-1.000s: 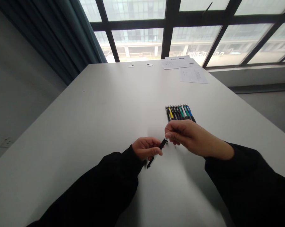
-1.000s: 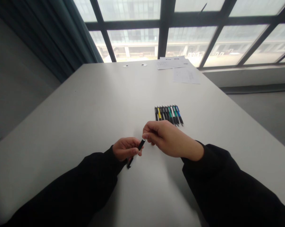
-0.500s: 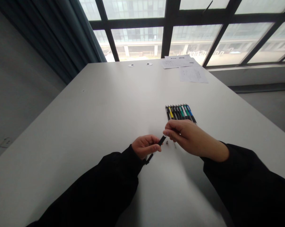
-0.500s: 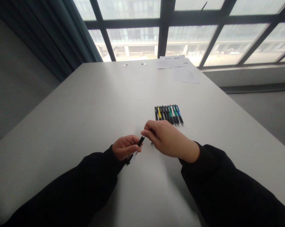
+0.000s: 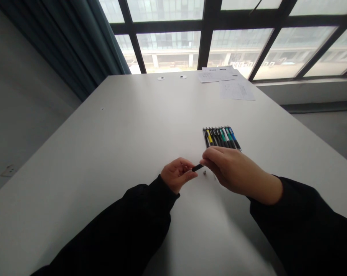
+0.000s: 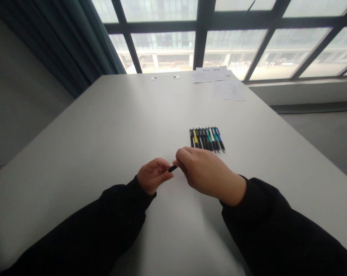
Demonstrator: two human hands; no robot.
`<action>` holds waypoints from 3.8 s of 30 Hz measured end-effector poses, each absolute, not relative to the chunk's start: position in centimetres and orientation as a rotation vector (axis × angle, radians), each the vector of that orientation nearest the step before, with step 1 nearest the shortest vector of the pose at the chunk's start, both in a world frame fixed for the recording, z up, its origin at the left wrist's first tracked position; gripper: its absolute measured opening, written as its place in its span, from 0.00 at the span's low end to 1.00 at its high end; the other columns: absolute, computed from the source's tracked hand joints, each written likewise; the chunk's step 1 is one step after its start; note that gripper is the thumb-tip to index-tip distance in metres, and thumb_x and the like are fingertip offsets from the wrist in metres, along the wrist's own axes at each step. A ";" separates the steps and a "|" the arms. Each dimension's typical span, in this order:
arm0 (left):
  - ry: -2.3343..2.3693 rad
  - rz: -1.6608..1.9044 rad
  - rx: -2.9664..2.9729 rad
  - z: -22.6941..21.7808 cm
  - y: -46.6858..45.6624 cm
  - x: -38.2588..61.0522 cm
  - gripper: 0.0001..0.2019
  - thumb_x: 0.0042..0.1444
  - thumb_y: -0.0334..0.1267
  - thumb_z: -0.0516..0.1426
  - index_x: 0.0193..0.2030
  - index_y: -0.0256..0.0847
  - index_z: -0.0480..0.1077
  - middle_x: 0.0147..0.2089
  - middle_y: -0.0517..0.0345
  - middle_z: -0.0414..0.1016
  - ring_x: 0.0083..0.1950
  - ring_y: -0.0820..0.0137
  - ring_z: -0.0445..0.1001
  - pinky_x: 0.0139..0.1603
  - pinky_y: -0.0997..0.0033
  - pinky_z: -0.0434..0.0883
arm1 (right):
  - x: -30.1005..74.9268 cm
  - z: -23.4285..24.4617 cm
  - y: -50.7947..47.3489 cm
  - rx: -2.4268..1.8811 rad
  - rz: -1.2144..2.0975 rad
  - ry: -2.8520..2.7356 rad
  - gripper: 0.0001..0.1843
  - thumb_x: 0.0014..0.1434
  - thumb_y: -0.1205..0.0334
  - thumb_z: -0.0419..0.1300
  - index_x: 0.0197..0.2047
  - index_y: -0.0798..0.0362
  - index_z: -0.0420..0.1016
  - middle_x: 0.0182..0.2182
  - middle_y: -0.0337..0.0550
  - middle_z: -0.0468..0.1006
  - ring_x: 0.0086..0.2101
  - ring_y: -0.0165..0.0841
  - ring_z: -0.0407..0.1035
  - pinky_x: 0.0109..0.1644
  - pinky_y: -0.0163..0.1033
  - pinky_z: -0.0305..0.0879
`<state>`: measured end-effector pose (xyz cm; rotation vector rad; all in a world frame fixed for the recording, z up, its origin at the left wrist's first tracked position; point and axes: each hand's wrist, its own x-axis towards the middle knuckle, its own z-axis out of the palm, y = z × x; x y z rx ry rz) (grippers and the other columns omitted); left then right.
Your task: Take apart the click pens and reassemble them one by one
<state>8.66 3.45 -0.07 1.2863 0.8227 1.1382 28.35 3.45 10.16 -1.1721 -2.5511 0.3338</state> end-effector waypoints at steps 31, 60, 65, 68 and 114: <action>1.071 1.512 1.676 1.0 3.4 8.8 0.10 0.45 0.36 0.70 0.30 0.40 0.72 0.30 0.60 0.73 0.30 0.73 0.70 0.31 0.72 0.69 | 27.4 8.7 2.9 -1.205 0.227 -2.424 0.18 0.71 0.58 0.46 0.28 0.53 0.62 0.24 0.40 0.67 0.23 0.29 0.55 0.29 0.38 0.46; 0.383 0.971 0.834 0.2 2.7 8.6 0.19 0.51 0.50 0.67 0.33 0.32 0.74 0.24 0.55 0.75 0.21 0.73 0.72 0.22 0.75 0.68 | 29.5 8.1 4.3 -1.734 0.534 -2.796 0.06 0.50 0.66 0.59 0.24 0.56 0.75 0.21 0.45 0.75 0.22 0.32 0.65 0.25 0.36 0.53; 0.331 0.820 0.817 0.3 1.9 8.2 0.17 0.54 0.47 0.66 0.34 0.31 0.75 0.24 0.53 0.75 0.21 0.75 0.72 0.21 0.79 0.66 | 29.7 11.4 3.8 -1.247 1.199 -2.313 0.07 0.58 0.64 0.58 0.28 0.53 0.66 0.21 0.34 0.65 0.22 0.26 0.57 0.25 0.32 0.54; 0.343 0.787 0.841 0.2 1.8 8.1 0.17 0.53 0.47 0.67 0.34 0.31 0.75 0.25 0.53 0.75 0.22 0.75 0.72 0.22 0.79 0.66 | 29.3 12.3 2.8 -0.994 1.274 -1.956 0.06 0.61 0.62 0.59 0.32 0.53 0.68 0.24 0.34 0.65 0.23 0.25 0.56 0.25 0.31 0.54; 0.527 0.786 0.984 -0.1 2.6 8.5 0.21 0.51 0.52 0.66 0.38 0.31 0.76 0.28 0.51 0.77 0.24 0.73 0.73 0.24 0.75 0.66 | 28.9 12.1 2.7 -0.880 0.970 -2.198 0.08 0.64 0.61 0.59 0.35 0.55 0.75 0.26 0.40 0.74 0.25 0.27 0.64 0.29 0.34 0.59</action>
